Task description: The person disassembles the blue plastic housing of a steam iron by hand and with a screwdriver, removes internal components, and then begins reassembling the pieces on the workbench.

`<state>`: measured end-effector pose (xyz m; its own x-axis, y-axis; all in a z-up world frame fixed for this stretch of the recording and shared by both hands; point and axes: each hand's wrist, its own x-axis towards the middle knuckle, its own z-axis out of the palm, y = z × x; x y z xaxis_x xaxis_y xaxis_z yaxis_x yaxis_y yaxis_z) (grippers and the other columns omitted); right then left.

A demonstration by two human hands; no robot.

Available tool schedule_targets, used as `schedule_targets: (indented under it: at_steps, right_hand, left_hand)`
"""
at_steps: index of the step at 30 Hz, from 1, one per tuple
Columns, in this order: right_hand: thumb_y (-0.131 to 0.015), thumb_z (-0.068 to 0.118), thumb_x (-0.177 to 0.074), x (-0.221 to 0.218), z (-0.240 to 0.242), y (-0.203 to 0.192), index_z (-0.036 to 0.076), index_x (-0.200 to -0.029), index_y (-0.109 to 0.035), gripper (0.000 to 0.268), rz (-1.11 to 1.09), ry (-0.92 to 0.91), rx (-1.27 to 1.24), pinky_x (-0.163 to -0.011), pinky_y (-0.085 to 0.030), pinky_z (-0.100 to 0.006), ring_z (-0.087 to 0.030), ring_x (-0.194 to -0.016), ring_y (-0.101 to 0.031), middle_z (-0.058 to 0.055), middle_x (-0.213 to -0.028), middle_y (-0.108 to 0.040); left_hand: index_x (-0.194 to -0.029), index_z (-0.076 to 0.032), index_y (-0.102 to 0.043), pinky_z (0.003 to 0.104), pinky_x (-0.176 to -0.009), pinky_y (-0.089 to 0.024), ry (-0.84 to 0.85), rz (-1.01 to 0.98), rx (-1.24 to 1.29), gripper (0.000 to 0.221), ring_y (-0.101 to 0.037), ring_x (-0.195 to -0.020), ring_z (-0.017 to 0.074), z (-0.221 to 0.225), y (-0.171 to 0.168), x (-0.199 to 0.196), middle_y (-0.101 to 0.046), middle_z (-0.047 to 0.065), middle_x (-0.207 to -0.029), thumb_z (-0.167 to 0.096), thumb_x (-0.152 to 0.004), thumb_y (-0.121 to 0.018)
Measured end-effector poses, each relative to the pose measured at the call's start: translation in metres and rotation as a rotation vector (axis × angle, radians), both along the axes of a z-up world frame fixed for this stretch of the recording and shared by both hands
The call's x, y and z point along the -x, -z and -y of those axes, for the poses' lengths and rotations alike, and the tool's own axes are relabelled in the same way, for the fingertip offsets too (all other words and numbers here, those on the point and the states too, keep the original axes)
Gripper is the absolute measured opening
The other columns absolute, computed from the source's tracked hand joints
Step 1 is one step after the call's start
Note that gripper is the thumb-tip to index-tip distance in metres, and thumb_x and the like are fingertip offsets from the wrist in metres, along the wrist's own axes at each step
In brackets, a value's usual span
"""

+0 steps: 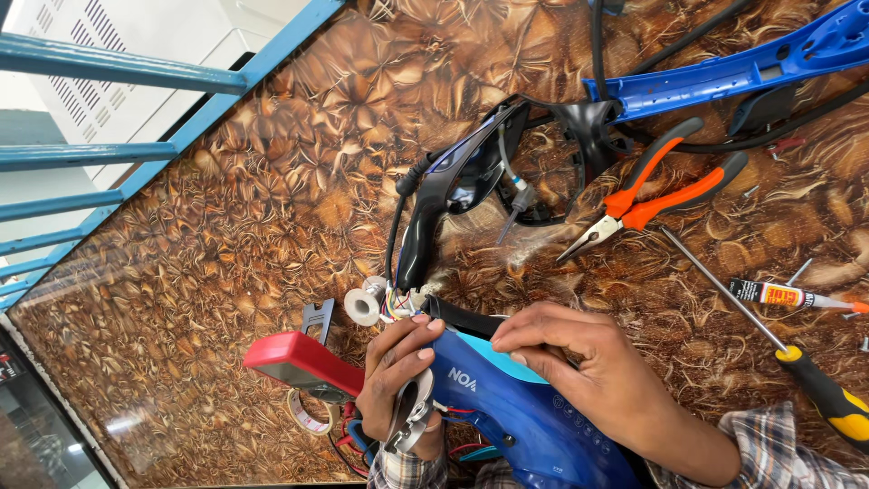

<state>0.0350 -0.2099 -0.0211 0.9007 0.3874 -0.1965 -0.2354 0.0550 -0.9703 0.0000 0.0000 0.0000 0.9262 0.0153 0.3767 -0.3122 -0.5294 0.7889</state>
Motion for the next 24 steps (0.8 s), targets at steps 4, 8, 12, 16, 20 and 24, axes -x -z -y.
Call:
schedule_targets:
  at_steps: [4, 8, 12, 16, 20, 24]
  right_hand:
    - [-0.062, 0.014, -0.096, 0.006, 0.002, -0.006, 0.013, -0.11, -0.083, 0.025, 0.014, -0.052, -0.005, -0.097, -0.056, -0.032, -0.019, -0.11, -0.074, -0.004, -0.112, -0.077]
    - [-0.063, 0.014, -0.096, 0.01, 0.003, -0.003, 0.015, -0.112, -0.083, 0.026, 0.065, -0.058, 0.052, -0.094, -0.054, -0.029, -0.016, -0.107, -0.07, -0.003, -0.108, -0.07]
    - [-0.064, 0.016, -0.095, 0.009, 0.002, -0.003, 0.014, -0.112, -0.082, 0.025, 0.098, -0.042, 0.073, -0.092, -0.055, -0.028, -0.016, -0.104, -0.073, -0.004, -0.107, -0.073]
    - [-0.061, 0.017, -0.097, 0.01, 0.002, -0.003, 0.013, -0.11, -0.081, 0.024, 0.185, -0.036, 0.091, -0.092, -0.054, -0.031, -0.018, -0.101, -0.072, -0.004, -0.109, -0.076]
    - [-0.058, 0.016, -0.099, 0.011, 0.005, 0.001, 0.01, -0.115, -0.076, 0.025, 0.321, -0.069, 0.081, -0.099, -0.048, -0.037, -0.02, -0.105, -0.072, -0.007, -0.12, -0.077]
    - [-0.056, 0.018, -0.101, 0.012, 0.006, -0.001, 0.01, -0.118, -0.074, 0.026, 0.322, -0.077, 0.065, -0.096, -0.052, -0.036, -0.024, -0.106, -0.065, -0.008, -0.125, -0.074]
  left_hand:
    - [-0.113, -0.007, -0.064, 0.048, -0.101, -0.061, -0.026, -0.004, 0.022, 0.05, -0.071, -0.113, 0.0368, 0.0, -0.004, 0.001, -0.075, 0.023, -0.111, -0.055, -0.109, -0.05]
    - [-0.113, -0.008, -0.064, 0.05, -0.104, -0.059, 0.009, -0.035, 0.034, 0.051, -0.069, -0.116, 0.0375, -0.004, -0.006, 0.002, -0.074, 0.023, -0.115, -0.057, -0.108, -0.05]
    - [-0.113, -0.009, -0.064, 0.049, -0.103, -0.06, 0.006, -0.019, 0.05, 0.051, -0.07, -0.115, 0.0369, -0.004, -0.005, 0.002, -0.074, 0.023, -0.114, -0.057, -0.108, -0.05]
    - [-0.114, -0.009, -0.064, 0.049, -0.104, -0.06, -0.002, -0.035, 0.05, 0.051, -0.069, -0.117, 0.0367, -0.005, -0.005, 0.004, -0.074, 0.023, -0.115, -0.058, -0.108, -0.05]
    - [-0.118, -0.008, -0.064, 0.049, -0.105, -0.06, 0.038, -0.015, 0.063, 0.051, -0.069, -0.119, 0.0368, -0.011, 0.004, 0.005, -0.073, 0.025, -0.116, -0.057, -0.108, -0.051]
    - [-0.116, -0.009, -0.064, 0.048, -0.106, -0.058, 0.027, -0.036, 0.058, 0.05, -0.069, -0.12, 0.0366, -0.007, -0.001, 0.003, -0.074, 0.024, -0.116, -0.057, -0.107, -0.051]
